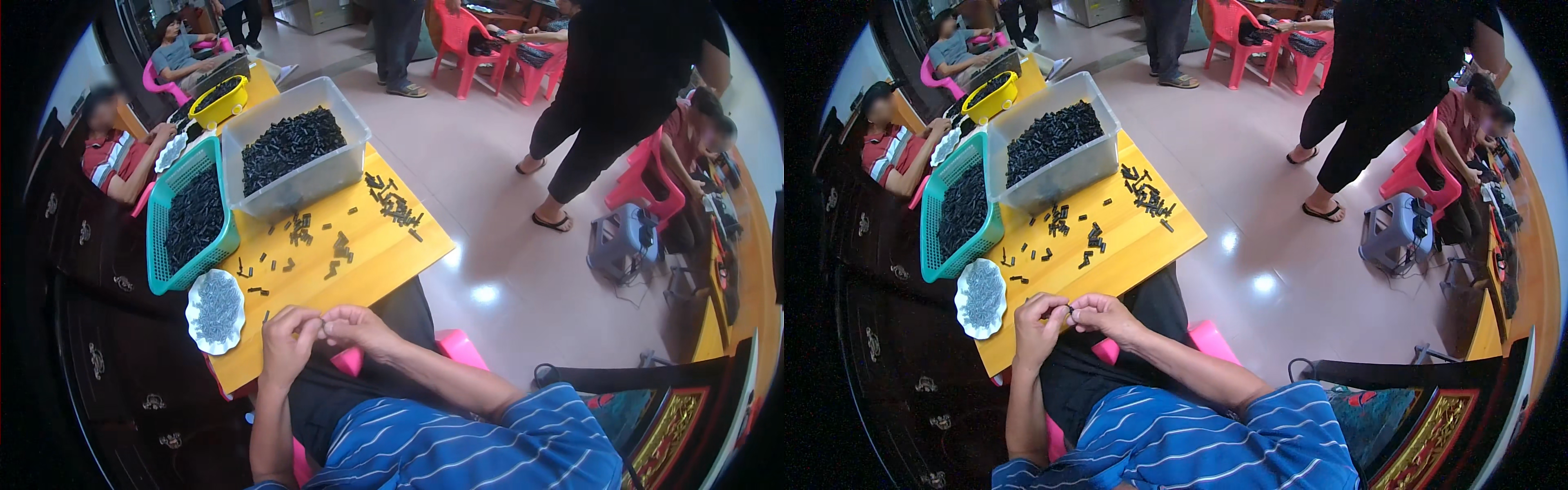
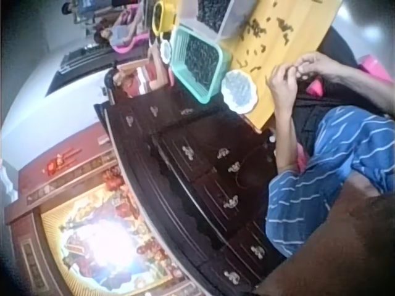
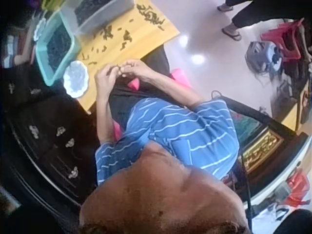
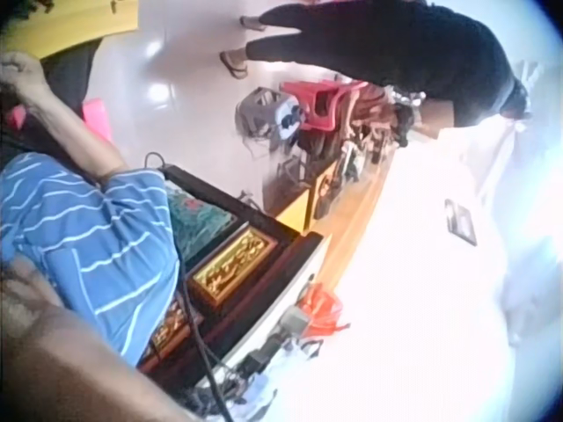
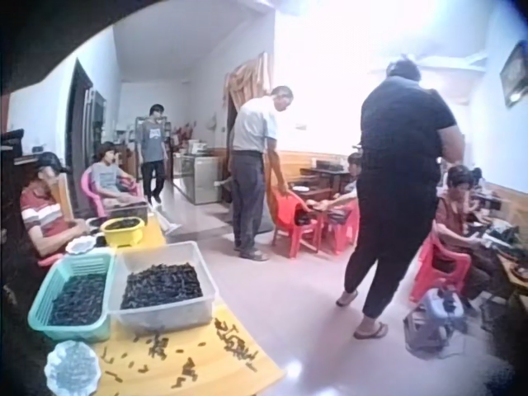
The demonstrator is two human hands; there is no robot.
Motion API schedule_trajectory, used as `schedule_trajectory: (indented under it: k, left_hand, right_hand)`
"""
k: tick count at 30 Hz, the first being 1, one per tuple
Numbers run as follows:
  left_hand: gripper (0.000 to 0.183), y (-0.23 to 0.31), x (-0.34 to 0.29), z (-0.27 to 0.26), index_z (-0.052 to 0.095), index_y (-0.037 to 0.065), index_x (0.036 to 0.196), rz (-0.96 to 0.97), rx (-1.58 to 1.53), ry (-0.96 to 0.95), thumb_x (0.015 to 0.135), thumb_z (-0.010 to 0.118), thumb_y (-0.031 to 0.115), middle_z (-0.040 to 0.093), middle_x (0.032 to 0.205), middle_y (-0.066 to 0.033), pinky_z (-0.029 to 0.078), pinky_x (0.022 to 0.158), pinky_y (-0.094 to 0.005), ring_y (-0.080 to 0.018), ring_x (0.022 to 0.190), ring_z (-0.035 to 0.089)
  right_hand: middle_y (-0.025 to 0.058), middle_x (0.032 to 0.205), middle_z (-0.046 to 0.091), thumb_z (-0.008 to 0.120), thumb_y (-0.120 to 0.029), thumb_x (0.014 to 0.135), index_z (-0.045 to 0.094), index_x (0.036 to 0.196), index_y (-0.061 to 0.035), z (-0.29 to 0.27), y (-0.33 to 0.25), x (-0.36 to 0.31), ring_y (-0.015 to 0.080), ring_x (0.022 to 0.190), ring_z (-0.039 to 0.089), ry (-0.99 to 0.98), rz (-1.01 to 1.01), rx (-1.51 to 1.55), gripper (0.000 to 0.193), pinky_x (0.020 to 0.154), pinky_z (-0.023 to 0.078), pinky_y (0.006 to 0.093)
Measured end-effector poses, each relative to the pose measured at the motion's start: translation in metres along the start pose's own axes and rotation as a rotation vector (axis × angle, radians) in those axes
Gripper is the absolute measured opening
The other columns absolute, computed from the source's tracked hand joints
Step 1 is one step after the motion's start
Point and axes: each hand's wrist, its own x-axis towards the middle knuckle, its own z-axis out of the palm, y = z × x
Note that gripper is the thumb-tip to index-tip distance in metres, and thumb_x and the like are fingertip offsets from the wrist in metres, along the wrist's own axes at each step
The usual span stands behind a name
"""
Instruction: The person picks up a black metal component and a small silver fastener, then joins them together by hand. They repeat this process for multiple pairs of components taken from separate bins and place the assembled parts back onto the table.
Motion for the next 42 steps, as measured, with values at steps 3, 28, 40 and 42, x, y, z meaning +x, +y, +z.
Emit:
schedule_trajectory:
  k: [3, 28, 40, 42]
  left_hand:
    - [0.009, -0.005, -0.002, 0.004, 0.070, -0.002, 0.089, 0.014, 0.013, 0.024, 0.081, 0.067, 0.000, 0.067, 0.077, -0.0128, 0.052, 0.062, -0.0315, -0.0226, 0.067, 0.067]
    - [0.028, -0.003, 0.000, 0.018, 0.066, 0.006, 0.098, 0.309, 0.277, 0.068, 0.070, 0.072, 0.005, 0.068, 0.095, -0.0116, 0.054, 0.075, -0.0414, -0.0330, 0.086, 0.066]
    - [0.033, 0.002, 0.005, 0.022, 0.067, 0.003, 0.101, 0.343, 0.320, 0.035, 0.068, 0.074, 0.005, 0.069, 0.097, -0.0143, 0.054, 0.076, -0.0405, -0.0324, 0.088, 0.067]
    - [0.032, 0.000, 0.006, 0.020, 0.067, 0.003, 0.100, 0.365, 0.334, 0.032, 0.069, 0.073, 0.005, 0.069, 0.096, -0.0141, 0.054, 0.076, -0.0404, -0.0323, 0.087, 0.067]
  right_hand:
    - [0.0028, 0.098, 0.068, 0.067, -0.019, 0.094, 0.063, 0.110, -0.0057, -0.001, 0.001, 0.001, 0.0082, 0.082, 0.062, 0.007, 0.002, 0.013, 0.021, 0.078, 0.051, 0.0220]
    - [0.0005, 0.097, 0.066, 0.067, -0.028, 0.096, 0.064, 0.105, -0.0093, 0.002, -0.003, 0.000, 0.0101, 0.091, 0.063, -0.046, -0.013, 0.203, 0.021, 0.085, 0.051, 0.0270]
    - [0.0026, 0.095, 0.066, 0.063, -0.024, 0.098, 0.065, 0.100, -0.0045, 0.003, -0.007, -0.001, 0.0085, 0.084, 0.061, 0.029, -0.081, 0.181, 0.020, 0.077, 0.050, 0.0233]
    - [0.0022, 0.096, 0.066, 0.063, -0.025, 0.098, 0.065, 0.100, -0.0050, 0.002, -0.006, -0.002, 0.0084, 0.086, 0.061, 0.002, -0.085, 0.138, 0.021, 0.077, 0.049, 0.0230]
